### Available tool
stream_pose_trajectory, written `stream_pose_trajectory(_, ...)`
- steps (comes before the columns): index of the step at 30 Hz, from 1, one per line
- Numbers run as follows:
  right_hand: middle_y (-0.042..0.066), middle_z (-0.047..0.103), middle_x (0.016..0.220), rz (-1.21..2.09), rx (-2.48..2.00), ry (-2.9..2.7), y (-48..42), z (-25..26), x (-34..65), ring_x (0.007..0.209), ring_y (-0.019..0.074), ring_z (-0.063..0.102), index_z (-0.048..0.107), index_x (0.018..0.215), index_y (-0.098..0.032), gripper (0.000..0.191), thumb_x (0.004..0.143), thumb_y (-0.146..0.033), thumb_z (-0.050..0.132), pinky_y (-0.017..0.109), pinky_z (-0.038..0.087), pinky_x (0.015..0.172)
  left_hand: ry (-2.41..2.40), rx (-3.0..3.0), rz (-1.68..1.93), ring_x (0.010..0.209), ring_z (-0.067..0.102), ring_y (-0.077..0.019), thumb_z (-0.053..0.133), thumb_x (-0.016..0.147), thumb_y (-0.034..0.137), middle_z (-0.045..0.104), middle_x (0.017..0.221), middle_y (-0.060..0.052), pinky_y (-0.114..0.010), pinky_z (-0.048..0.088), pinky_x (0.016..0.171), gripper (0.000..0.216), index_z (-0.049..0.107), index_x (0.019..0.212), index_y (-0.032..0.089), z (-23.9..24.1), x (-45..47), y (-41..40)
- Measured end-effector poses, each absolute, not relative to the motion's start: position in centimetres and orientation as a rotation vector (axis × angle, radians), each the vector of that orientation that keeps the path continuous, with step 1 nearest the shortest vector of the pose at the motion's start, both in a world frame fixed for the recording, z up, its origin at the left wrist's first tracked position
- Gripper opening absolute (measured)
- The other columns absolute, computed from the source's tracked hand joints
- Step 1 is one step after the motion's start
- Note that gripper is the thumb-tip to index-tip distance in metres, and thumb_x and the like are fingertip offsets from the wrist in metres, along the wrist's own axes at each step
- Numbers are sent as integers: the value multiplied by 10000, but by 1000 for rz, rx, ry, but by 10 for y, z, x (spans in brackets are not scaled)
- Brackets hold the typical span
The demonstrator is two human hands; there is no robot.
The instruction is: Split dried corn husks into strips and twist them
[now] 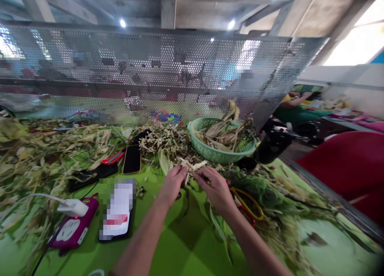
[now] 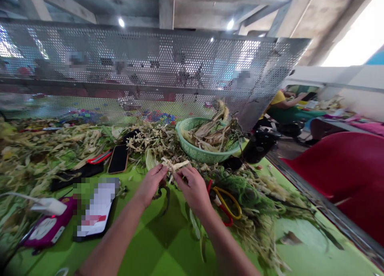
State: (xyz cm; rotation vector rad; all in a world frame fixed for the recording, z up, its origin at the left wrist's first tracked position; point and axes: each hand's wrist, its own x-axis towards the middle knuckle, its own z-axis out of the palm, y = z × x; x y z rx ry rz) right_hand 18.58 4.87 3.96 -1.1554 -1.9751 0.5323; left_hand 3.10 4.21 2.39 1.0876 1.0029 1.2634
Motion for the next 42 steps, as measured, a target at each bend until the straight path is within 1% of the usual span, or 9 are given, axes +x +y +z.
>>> stream_pose_trajectory(6, 9, 495, 651, 593, -1139, -1998, 49, 41, 185, 669, 170, 479, 479, 588, -204, 275, 848, -290, 503, 275, 351, 619, 917, 830, 1369, 498, 275, -67, 616, 742, 532, 304, 549, 75, -220, 254, 499, 413, 417, 665, 179, 16, 34, 48)
stream_pose_trajectory(11, -4, 483, 626, 767, -1112, -1967, 49, 41, 185, 637, 155, 455, 494, 567, -197, 296, 825, -329, 551, 265, 341, 593, 895, 790, 1405, 493, 278, -65, 637, 719, 544, 319, 539, 79, -223, 263, 502, 429, 424, 662, 176, 17, 31, 50)
stream_pose_trajectory(16, -2, 543, 677, 1181, -1082, -1677, 52, 36, 184, 621, 139, 467, 614, 756, -182, 295, 827, -462, 558, 251, 353, 569, 896, 844, 1382, 514, 322, -71, 630, 728, 533, 367, 570, 66, -224, 278, 518, 394, 486, 708, 167, 20, 29, 48)
stream_pose_trajectory(19, 22, 588, 725, 1299, -1055, -1455, 54, 32, 185, 641, 155, 507, 622, 827, -181, 332, 785, -510, 604, 261, 394, 575, 896, 916, 1289, 526, 331, -74, 630, 734, 510, 381, 579, 61, -217, 257, 514, 361, 554, 792, 162, 23, 30, 46)
stream_pose_trajectory(24, 5, 543, 652, 1255, -1085, -1285, 57, 27, 188, 575, 130, 451, 589, 722, -181, 297, 721, -460, 691, 241, 367, 526, 912, 1046, 1131, 526, 318, -80, 599, 769, 469, 371, 567, 56, -216, 228, 504, 310, 582, 811, 163, 25, 31, 42)
stream_pose_trajectory(33, 11, 561, 617, 1018, -1106, -1287, 57, 24, 188, 580, 164, 482, 564, 667, -201, 303, 730, -490, 633, 279, 380, 553, 888, 1126, 1099, 516, 331, -94, 557, 791, 476, 358, 546, 54, -229, 274, 519, 305, 555, 750, 174, 25, 37, 38)
stream_pose_trajectory(37, -14, 496, 583, 946, -1149, -1391, 60, 26, 193, 565, 136, 422, 540, 625, -191, 317, 726, -469, 654, 256, 341, 541, 911, 1279, 1107, 611, 408, -113, 547, 794, 502, 477, 650, 24, -231, 332, 591, 349, 597, 827, 159, 26, 37, 39)
stream_pose_trajectory(40, -33, 430, 542, 762, -1220, -1450, 60, 32, 199, 535, 120, 367, 516, 587, -191, 344, 745, -467, 646, 252, 293, 511, 1025, 1410, 1121, 721, 480, -157, 520, 813, 492, 566, 731, -10, -250, 369, 671, 346, 617, 837, 161, 26, 34, 40)
stream_pose_trajectory(42, -17, 485, 592, 658, -1221, -1490, 59, 37, 201, 571, 133, 412, 571, 650, -190, 292, 775, -448, 628, 257, 319, 536, 1115, 1476, 1102, 742, 504, -180, 514, 819, 477, 587, 726, -20, -261, 379, 685, 326, 623, 805, 170, 26, 32, 40)
